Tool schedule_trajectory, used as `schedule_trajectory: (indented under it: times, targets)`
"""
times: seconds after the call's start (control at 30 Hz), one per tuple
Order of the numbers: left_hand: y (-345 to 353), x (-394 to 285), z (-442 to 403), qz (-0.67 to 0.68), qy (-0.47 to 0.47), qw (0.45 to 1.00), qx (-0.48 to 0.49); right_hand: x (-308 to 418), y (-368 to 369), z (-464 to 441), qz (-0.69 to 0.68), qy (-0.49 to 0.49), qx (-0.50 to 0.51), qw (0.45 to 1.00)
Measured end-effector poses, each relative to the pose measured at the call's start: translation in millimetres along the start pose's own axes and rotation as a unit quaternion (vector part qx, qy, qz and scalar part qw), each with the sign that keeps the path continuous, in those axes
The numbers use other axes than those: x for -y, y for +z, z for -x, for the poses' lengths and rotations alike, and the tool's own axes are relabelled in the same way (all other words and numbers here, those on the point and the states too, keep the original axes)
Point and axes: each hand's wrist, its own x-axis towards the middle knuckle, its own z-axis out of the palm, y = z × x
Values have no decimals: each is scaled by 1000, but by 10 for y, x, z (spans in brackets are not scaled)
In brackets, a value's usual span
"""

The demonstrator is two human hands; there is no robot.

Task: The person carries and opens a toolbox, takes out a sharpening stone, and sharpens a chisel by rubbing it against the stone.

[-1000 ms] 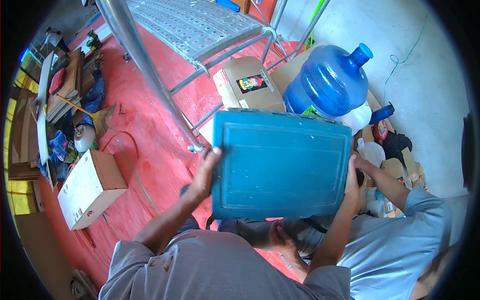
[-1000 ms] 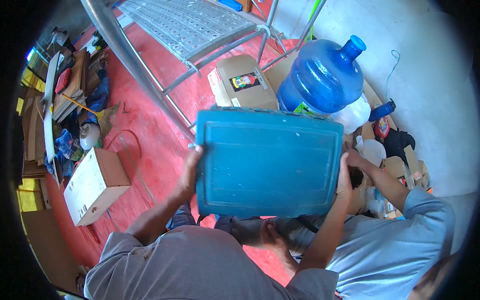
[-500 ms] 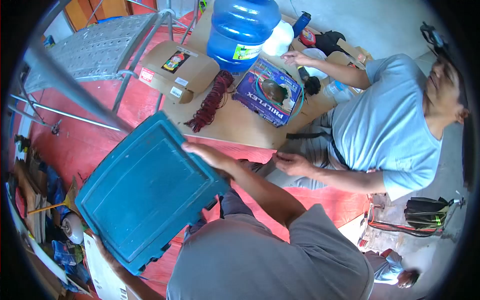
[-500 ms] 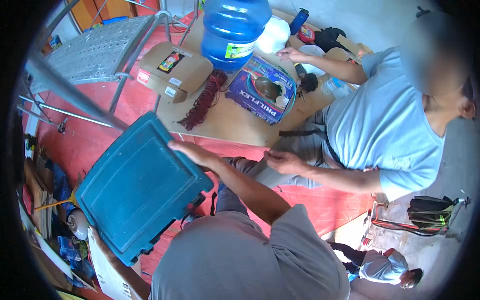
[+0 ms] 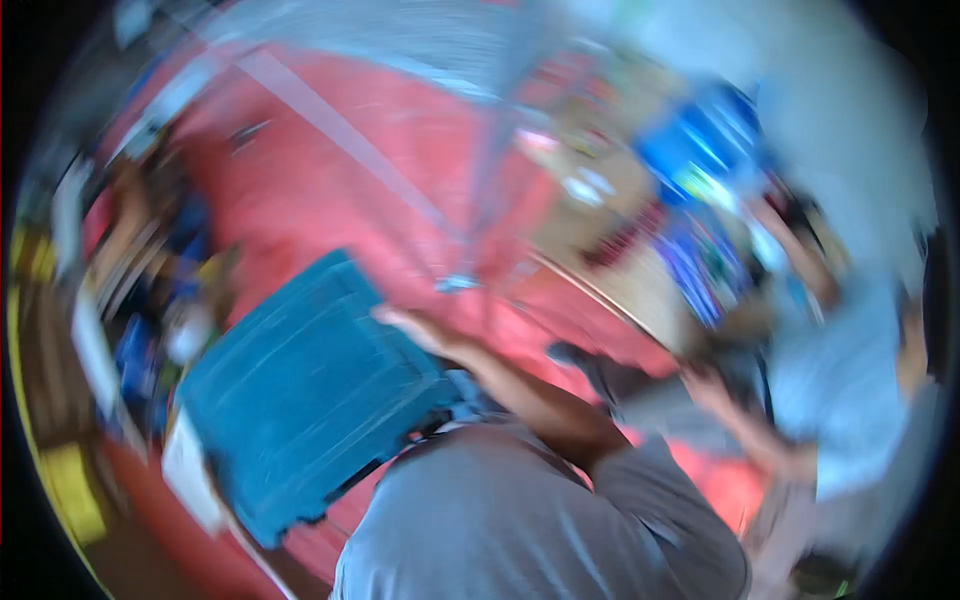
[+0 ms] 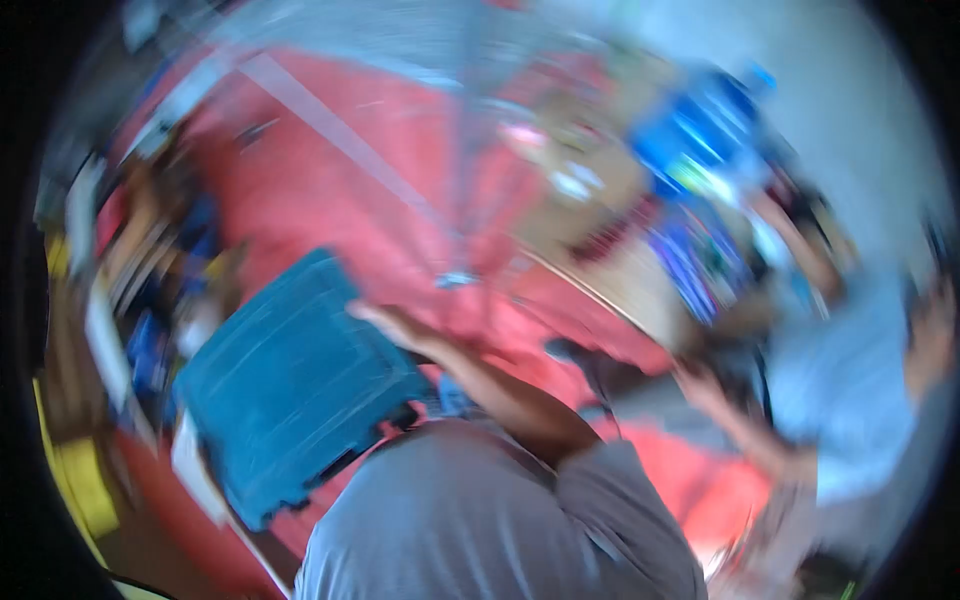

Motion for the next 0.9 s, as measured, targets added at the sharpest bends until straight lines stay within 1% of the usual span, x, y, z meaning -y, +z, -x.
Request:
schedule_trajectory:
  times: [0.07, 0.1, 0.13, 0.17, 0.2, 0.23, 0.27, 0.3, 0.33, 0.43, 0.47, 0.53, 0.57, 0.63, 0.67, 0.7, 0.73, 0.77, 0.8, 0.83, 0.9]
  targets:
    - [-178, -74, 40, 28, -7, 998, -49, 270, 43, -172, -62, 96, -3, 993]
    - [-151, -105, 35, 44, -13, 997, -63, 6, -190, -478, -43, 69, 7, 997]
    - [-57, -180, 2, 61, -21, 995, -74, 376, -4, -531, -30, 114, 0, 993]
    - [45, -256, -48, 79, -29, 993, -85, 211, -154, -833, -4, 110, -18, 994]
    - [178, -302, -124, 97, -54, 993, -49, 303, -120, -1036, -40, 133, -9, 990]
    - [349, -348, 207, 102, -36, 992, -69, 484, -117, -927, -42, 128, 10, 991]
    - [351, -369, 106, 111, -24, 990, -78, 545, -19, -1113, -44, 139, 14, 989]
    - [375, -331, 82, 125, -12, 987, -99, 527, -38, -1310, -48, 167, 41, 984]
    - [395, -350, 84, 143, 2, 983, -115, 643, 30, -1446, -40, 170, 55, 983]
    - [514, -466, -152, 190, -2, 970, -153, 1054, 190, -1997, 7, 203, 74, 976]
    - [448, -548, -57, 195, 27, 968, -157, 1114, 337, -2028, 11, 185, 98, 978]
    - [394, -635, -189, 217, 25, 964, -151, 1228, 477, -2362, -10, 190, 153, 970]
    - [334, -606, -256, 209, 43, 964, -160, 1257, 530, -2499, -9, 182, 163, 970]
    - [324, -838, -416, 209, 62, 960, -173, 1339, 695, -2874, -7, 179, 187, 966]
    - [314, -892, -595, 211, 53, 959, -184, 1332, 717, -3127, -2, 192, 200, 961]
    - [289, -775, -1063, 211, 37, 957, -195, 1301, 731, -3529, 17, 228, 171, 958]
    - [253, -787, -1351, 216, 42, 956, -194, 1355, 832, -3774, 28, 238, 157, 958]
    - [212, -785, -1636, 227, 37, 956, -185, 1195, 756, -4200, 32, 236, 177, 955]
    - [123, -806, -1936, 236, 31, 955, -175, 1211, 827, -4546, 37, 252, 172, 952]
    - [-32, -782, -2320, 248, 26, 957, -150, 1303, 926, -4808, 29, 244, 183, 952]
    - [-65, -839, -3000, 262, 55, 951, -152, 1513, 1116, -5442, 26, 228, 196, 953]
